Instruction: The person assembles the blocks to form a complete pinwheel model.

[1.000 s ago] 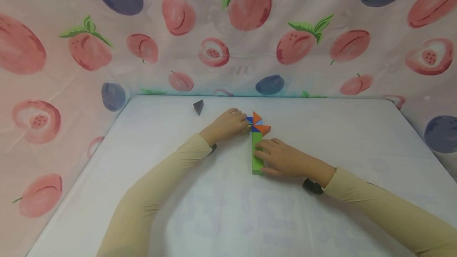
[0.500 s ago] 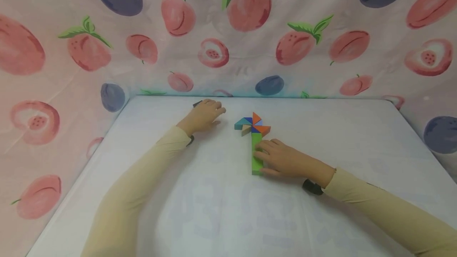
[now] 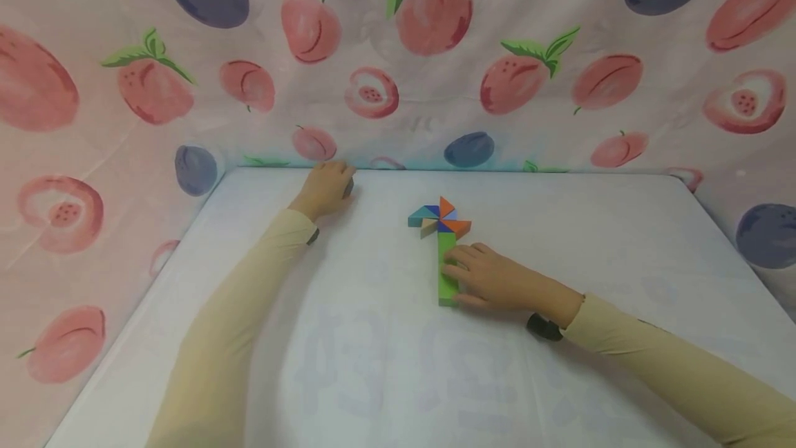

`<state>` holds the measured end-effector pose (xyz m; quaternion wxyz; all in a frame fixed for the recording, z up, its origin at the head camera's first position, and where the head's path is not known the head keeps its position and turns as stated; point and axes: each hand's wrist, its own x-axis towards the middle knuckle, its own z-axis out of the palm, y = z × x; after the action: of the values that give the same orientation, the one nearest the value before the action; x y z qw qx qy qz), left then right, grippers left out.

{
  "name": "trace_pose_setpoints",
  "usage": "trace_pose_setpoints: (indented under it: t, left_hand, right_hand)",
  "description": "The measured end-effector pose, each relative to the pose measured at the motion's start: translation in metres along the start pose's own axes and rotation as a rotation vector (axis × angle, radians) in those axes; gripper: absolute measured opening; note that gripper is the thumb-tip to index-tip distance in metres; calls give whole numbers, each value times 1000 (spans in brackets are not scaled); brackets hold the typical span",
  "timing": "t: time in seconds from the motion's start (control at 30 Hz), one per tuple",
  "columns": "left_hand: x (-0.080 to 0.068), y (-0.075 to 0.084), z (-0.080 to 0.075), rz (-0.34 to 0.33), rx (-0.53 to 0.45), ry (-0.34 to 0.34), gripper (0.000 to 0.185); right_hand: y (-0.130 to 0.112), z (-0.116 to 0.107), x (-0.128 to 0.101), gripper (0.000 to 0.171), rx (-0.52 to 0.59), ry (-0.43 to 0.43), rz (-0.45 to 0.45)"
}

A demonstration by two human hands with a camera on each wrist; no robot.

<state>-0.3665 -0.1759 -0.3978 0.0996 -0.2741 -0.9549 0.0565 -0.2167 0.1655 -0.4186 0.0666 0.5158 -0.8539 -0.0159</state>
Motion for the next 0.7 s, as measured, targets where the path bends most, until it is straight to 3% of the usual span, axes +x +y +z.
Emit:
trace_pose_setpoints:
  t: [0.4,0.7]
  left_hand:
    - [-2,-4,12,-49,-13,-92,38]
    - [-5,-3,8,6,-40,-91,39]
  right_hand:
    - [-2,-2,0,42,-8,44,-21]
    - [-1,-3,0,41,-16,15,-8]
